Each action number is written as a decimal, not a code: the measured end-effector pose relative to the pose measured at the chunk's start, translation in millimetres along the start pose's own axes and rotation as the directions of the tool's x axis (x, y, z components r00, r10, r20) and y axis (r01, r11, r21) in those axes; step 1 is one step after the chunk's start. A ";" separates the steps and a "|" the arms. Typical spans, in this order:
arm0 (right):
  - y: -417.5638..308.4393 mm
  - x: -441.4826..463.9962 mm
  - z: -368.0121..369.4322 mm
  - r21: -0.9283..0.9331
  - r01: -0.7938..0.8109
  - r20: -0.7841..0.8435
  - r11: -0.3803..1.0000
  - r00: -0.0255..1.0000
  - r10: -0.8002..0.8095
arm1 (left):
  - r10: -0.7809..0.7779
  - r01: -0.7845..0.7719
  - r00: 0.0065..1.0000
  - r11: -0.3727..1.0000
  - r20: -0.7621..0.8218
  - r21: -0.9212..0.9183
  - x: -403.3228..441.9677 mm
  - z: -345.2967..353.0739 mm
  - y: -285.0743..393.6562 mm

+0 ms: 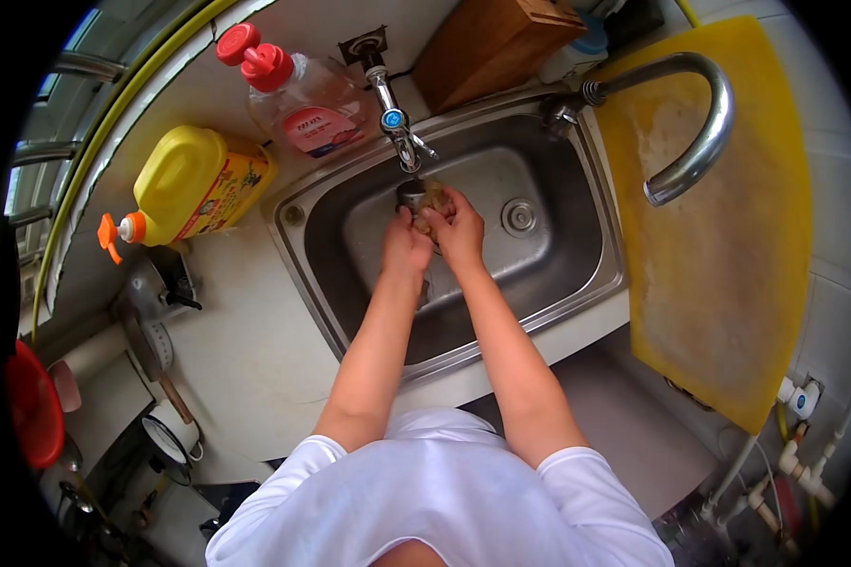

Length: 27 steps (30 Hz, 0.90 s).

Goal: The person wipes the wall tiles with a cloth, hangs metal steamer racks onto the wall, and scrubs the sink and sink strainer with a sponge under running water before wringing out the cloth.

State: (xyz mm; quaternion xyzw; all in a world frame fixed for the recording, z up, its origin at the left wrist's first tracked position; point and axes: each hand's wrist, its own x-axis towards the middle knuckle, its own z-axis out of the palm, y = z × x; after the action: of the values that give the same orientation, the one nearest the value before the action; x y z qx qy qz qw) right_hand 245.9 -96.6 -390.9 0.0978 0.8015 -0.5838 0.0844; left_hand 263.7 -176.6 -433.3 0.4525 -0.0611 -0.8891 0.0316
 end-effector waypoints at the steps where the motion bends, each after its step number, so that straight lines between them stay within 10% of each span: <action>1: -5.8 0.1 0.2 -0.154 0.018 -0.009 0.988 1.000 -0.020 | 0.140 -0.146 0.989 0.979 0.050 0.141 -5.9 1.3 -3.0; 5: 11.3 14.1 2.3 -0.089 0.012 -0.094 0.996 0.995 -0.020 | 0.151 -0.169 0.983 0.963 0.101 0.211 -22.1 12.0 2.9; 10: 13.0 21.6 1.0 0.454 -0.218 -0.029 0.864 0.965 0.259 | 0.008 -0.016 0.997 0.994 0.078 0.105 4.6 12.5 3.1; 17: 10.4 18.9 -5.8 0.508 -0.071 -0.241 0.859 0.945 0.221 | 0.001 0.011 0.991 0.996 -0.135 0.094 11.9 35.5 12.6; 20: 21.6 24.2 -11.8 0.298 0.030 -0.303 0.954 0.951 0.065 | -0.020 0.051 0.984 0.983 -0.175 0.174 13.4 34.1 17.2; 22: 10.5 19.8 -17.2 -0.193 0.259 -0.072 0.946 0.958 -0.277 | -0.084 0.108 0.982 0.985 -0.171 0.135 18.2 27.3 15.6; 27: -4.7 14.2 -18.7 -0.356 0.398 0.093 0.846 0.915 -0.392 | -0.078 0.092 0.991 0.987 -0.110 0.129 23.8 20.4 13.3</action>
State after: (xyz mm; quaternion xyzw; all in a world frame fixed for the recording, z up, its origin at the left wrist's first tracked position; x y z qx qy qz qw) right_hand 230.6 -79.3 -384.5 -0.0913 0.8985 -0.4291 -0.0142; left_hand 233.2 -190.9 -438.6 0.5016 -0.0996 -0.8587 -0.0334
